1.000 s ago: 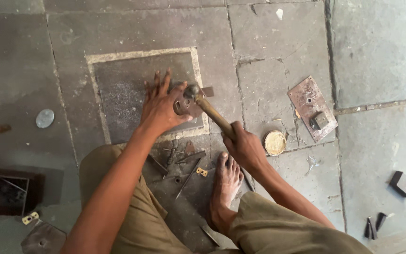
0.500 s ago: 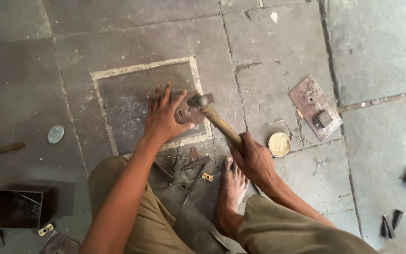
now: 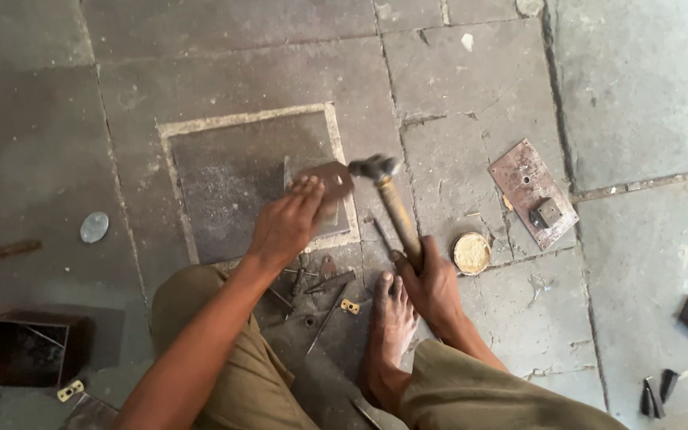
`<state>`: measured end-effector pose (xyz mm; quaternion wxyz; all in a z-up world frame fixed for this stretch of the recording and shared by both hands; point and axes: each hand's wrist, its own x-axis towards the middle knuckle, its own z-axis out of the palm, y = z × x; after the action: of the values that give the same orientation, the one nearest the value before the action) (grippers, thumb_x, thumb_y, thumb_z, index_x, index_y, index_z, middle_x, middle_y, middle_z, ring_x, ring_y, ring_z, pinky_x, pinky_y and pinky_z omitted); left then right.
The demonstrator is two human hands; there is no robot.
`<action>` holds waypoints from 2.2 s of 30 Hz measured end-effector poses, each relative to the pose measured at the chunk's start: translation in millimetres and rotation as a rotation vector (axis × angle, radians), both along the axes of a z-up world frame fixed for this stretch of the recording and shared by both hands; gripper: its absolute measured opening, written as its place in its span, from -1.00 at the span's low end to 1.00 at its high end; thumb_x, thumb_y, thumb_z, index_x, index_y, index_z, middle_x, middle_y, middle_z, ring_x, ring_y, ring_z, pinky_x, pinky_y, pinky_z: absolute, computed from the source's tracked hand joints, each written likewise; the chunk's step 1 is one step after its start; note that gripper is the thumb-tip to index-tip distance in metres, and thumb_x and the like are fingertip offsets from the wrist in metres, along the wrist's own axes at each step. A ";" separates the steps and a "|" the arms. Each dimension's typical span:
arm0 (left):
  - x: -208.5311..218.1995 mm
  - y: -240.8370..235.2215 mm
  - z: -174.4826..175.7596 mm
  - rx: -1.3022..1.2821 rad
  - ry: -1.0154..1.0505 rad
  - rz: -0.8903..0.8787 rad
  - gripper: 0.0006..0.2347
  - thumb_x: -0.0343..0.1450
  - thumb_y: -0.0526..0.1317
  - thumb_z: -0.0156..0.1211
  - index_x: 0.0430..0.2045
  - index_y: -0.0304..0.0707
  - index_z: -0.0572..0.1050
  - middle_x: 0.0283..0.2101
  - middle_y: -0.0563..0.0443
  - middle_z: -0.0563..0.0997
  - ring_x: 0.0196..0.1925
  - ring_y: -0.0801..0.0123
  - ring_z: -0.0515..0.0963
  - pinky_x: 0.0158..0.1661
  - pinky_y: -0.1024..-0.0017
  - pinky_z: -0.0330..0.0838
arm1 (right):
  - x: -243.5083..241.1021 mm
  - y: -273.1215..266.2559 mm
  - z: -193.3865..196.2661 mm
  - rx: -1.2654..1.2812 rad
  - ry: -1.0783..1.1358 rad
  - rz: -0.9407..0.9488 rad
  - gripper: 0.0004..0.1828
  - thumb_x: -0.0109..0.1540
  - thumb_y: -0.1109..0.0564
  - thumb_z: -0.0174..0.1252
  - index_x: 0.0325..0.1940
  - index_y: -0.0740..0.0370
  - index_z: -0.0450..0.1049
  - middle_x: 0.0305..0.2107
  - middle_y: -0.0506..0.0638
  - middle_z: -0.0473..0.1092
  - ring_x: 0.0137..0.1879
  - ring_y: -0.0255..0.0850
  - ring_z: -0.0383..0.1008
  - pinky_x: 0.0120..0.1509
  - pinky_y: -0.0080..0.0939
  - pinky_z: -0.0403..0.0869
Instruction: The person works on a metal plate on the floor, using a hammer to strike a punch or small metal tool to create holes or indentations. They position a smaller metal piece over the plate and hit it repeatedly, then hold up the metal plate to check the work.
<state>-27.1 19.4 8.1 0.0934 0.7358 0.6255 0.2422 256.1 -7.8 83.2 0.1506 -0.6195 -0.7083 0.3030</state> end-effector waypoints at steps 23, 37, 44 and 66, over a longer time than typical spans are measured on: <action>-30.6 -9.4 -8.4 -0.465 -0.561 0.499 -0.66 0.49 0.00 0.16 -0.53 -0.32 0.56 -0.61 -0.10 0.59 -0.54 0.19 0.66 -0.35 0.20 0.46 | -42.7 13.1 18.5 0.521 0.255 0.275 -0.48 0.34 0.25 0.19 0.40 0.05 0.34 -0.32 0.10 0.39 -0.34 -0.05 0.42 -0.26 -0.06 0.44; -38.8 3.5 -18.3 -0.441 -0.412 0.456 -0.65 0.51 0.02 0.16 -0.54 -0.29 0.60 -0.58 -0.16 0.60 -0.50 0.02 0.61 -0.38 0.12 0.42 | -63.6 26.6 10.0 0.210 0.041 0.328 -0.55 0.35 0.19 0.19 0.34 0.05 0.40 -0.34 0.10 0.40 -0.41 0.00 0.44 -0.35 0.00 0.41; -37.2 -1.7 -16.6 -0.395 -0.466 0.457 -0.70 0.45 0.00 0.19 -0.51 -0.25 0.62 -0.63 -0.07 0.62 -0.50 0.08 0.65 -0.33 0.15 0.44 | -49.8 18.7 0.9 0.164 -0.014 0.331 -0.59 0.36 0.15 0.17 0.31 -0.01 0.39 -0.27 0.07 0.42 -0.41 0.00 0.46 -0.35 -0.01 0.44; -280.1 -330.0 -61.3 -0.531 -0.034 1.399 -0.57 0.58 -0.04 0.16 0.01 -0.64 0.52 0.02 -0.45 0.62 0.01 -0.20 0.62 -0.04 0.06 0.47 | 30.2 -39.3 -39.2 0.061 0.074 -0.149 -0.44 0.21 0.11 0.27 0.31 0.06 0.39 -0.12 0.13 0.48 -0.14 0.03 0.57 -0.09 -0.04 0.52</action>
<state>-307.2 -310.6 -53.2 0.1019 0.1151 0.9833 0.0974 286.3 -47.1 44.0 0.2174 -0.6541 -0.6630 0.2920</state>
